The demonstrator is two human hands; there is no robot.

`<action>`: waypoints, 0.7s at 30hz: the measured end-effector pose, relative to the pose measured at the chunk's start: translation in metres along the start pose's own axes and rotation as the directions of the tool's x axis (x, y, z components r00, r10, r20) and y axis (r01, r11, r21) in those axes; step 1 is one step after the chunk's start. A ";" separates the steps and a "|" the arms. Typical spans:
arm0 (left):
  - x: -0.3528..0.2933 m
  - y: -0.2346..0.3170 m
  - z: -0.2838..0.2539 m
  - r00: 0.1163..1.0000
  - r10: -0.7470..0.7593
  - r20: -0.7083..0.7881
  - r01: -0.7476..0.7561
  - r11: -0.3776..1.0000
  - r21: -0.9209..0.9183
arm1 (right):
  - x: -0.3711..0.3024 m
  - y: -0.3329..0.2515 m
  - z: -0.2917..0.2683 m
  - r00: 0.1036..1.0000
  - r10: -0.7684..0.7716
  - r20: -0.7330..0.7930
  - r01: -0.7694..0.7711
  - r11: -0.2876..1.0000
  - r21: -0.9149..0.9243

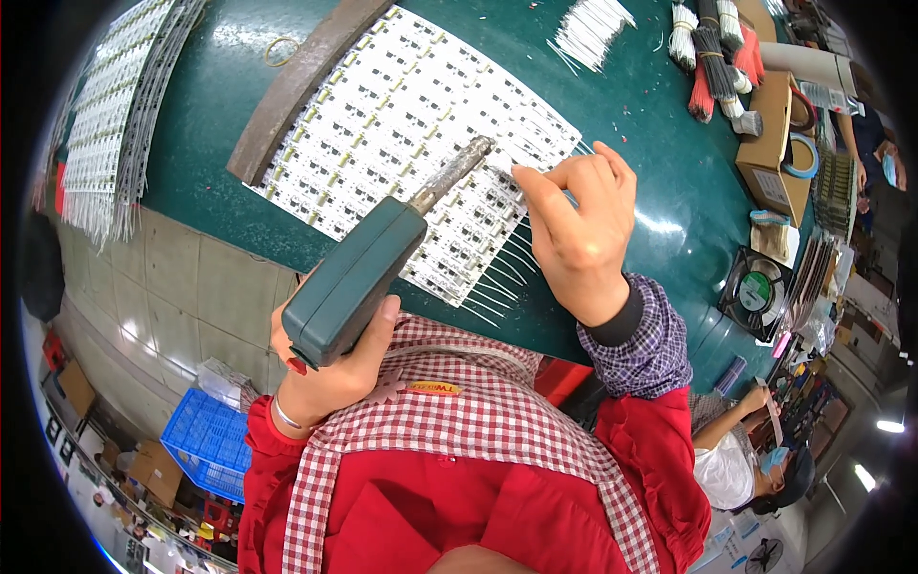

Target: The person solders electrical components onto a circuit board by positioning wire pieces by hand and bonding them with a soldering iron.

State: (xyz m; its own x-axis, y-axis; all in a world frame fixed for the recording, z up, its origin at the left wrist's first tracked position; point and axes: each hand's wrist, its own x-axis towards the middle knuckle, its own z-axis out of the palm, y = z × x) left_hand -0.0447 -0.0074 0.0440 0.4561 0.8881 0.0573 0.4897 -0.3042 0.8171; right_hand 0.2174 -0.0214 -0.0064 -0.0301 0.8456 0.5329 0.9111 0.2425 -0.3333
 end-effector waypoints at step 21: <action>-0.005 -0.012 0.006 0.999 -0.005 0.040 0.006 1.000 -0.027 | -0.003 0.006 0.008 1.000 0.007 0.022 -0.007 1.000 -0.007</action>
State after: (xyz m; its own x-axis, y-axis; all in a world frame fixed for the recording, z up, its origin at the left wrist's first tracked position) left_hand -0.0483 -0.0098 0.0312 0.4825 0.8754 0.0302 0.4723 -0.2891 0.8327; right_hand 0.2194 -0.0190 -0.0163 -0.0325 0.8574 0.5137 0.9141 0.2333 -0.3316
